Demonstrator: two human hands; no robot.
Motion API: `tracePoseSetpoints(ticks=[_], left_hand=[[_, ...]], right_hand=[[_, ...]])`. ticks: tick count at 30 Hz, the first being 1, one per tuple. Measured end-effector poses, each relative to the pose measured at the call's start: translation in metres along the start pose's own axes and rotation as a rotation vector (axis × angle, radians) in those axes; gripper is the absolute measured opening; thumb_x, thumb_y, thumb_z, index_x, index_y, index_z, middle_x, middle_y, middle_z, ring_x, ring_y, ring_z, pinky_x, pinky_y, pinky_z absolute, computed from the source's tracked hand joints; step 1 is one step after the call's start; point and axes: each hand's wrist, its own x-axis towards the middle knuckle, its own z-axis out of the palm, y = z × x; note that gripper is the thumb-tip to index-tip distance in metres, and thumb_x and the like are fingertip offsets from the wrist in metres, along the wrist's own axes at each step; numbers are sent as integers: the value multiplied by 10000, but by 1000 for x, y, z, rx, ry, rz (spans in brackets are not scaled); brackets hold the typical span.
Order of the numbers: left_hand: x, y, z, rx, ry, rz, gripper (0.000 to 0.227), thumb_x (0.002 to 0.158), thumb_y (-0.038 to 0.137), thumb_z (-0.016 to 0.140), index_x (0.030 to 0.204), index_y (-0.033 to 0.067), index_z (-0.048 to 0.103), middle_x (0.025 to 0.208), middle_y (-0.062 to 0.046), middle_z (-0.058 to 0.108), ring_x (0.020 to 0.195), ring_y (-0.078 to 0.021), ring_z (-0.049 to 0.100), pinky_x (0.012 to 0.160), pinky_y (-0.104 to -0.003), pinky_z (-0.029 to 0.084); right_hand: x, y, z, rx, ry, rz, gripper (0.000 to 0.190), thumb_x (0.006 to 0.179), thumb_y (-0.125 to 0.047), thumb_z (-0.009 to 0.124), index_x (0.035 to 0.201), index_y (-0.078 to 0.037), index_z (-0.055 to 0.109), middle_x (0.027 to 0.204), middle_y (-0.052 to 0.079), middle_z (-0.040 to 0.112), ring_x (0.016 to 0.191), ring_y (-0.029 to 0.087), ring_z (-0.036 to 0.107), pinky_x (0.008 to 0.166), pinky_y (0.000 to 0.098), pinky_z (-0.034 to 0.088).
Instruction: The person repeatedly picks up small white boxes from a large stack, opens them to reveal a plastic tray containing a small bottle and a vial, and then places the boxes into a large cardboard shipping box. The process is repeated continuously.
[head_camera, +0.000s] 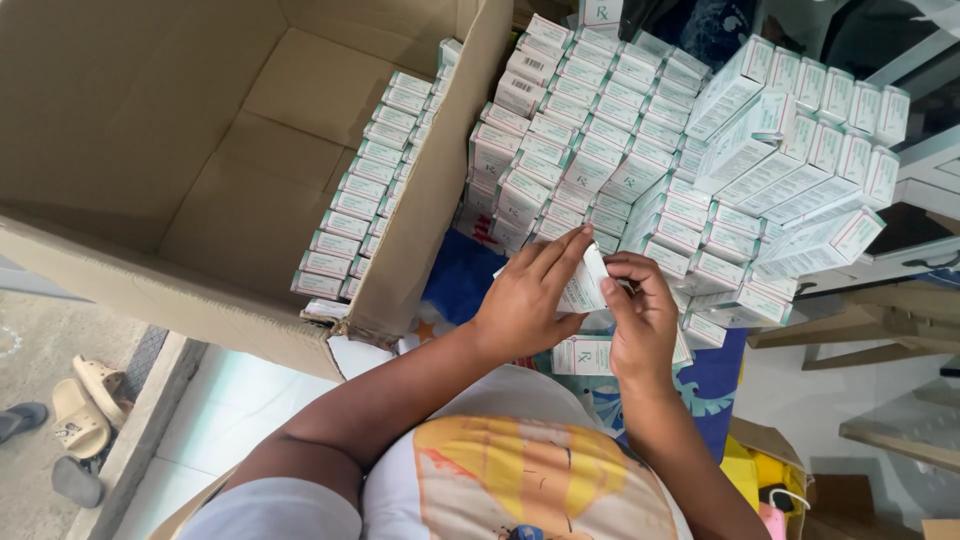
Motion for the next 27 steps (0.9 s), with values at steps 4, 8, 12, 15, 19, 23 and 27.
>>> tracePoseSetpoints(ticks=[4, 8, 12, 15, 19, 23, 27], left_hand=[[-2, -1, 0, -3, -3, -17, 1056, 681, 226, 845, 1572, 2, 325, 1510, -172, 505, 1217, -400, 568, 1062, -466, 476], [-4, -3, -3, 10, 10, -2, 1043, 691, 206, 839, 1568, -22, 321, 1528, -188, 490, 1241, -396, 556, 1077, -466, 454], [-7, -6, -6, 2, 13, 8, 1008, 707, 176, 825, 1563, -28, 332, 1568, -195, 465, 1282, -394, 546, 1110, -459, 440], [-10, -11, -3, -18, 14, -6, 997, 709, 177, 826, 1553, -31, 337, 1581, -203, 445, 1320, -409, 524, 1134, -465, 422], [-10, -13, 0, -63, -5, -9, 1010, 718, 186, 828, 1561, -39, 320, 1597, -211, 420, 1343, -416, 506, 1148, -478, 401], [-12, -17, 5, -80, -35, -29, 1044, 743, 199, 830, 1580, -54, 261, 1619, -236, 369, 1374, -439, 476, 1149, -490, 387], [-14, -21, 10, -74, -42, -29, 1056, 749, 205, 830, 1574, -70, 232, 1624, -266, 341, 1403, -451, 453, 1153, -498, 379]], right_hand=[[0, 6, 2, 1, 57, 32, 145, 990, 41, 641, 1122, -19, 630, 1222, 59, 622, 1083, 117, 580, 966, 276, 470], [1, 11, 4, 15, 61, 72, 161, 991, 39, 630, 1141, -20, 621, 1197, 53, 625, 1047, 108, 567, 946, 267, 465], [3, 16, 5, 71, 60, 165, 187, 990, 6, 631, 1175, -22, 623, 1128, 42, 630, 1018, 100, 553, 944, 264, 456], [6, 22, 0, 132, 53, 221, 196, 983, -17, 646, 1177, -18, 623, 1102, 41, 625, 1015, 105, 555, 939, 271, 447], [9, 23, 1, 180, 48, 258, 180, 996, -56, 633, 1171, -12, 628, 1098, 47, 635, 1028, 116, 570, 960, 276, 449], [9, 21, 8, 164, 109, 371, 168, 993, -130, 618, 1137, -44, 610, 1067, 34, 659, 976, 112, 586, 882, 293, 462], [6, 34, 3, 91, 90, 308, 144, 1010, -104, 631, 1136, -38, 612, 1067, 41, 652, 981, 106, 571, 908, 276, 450]])
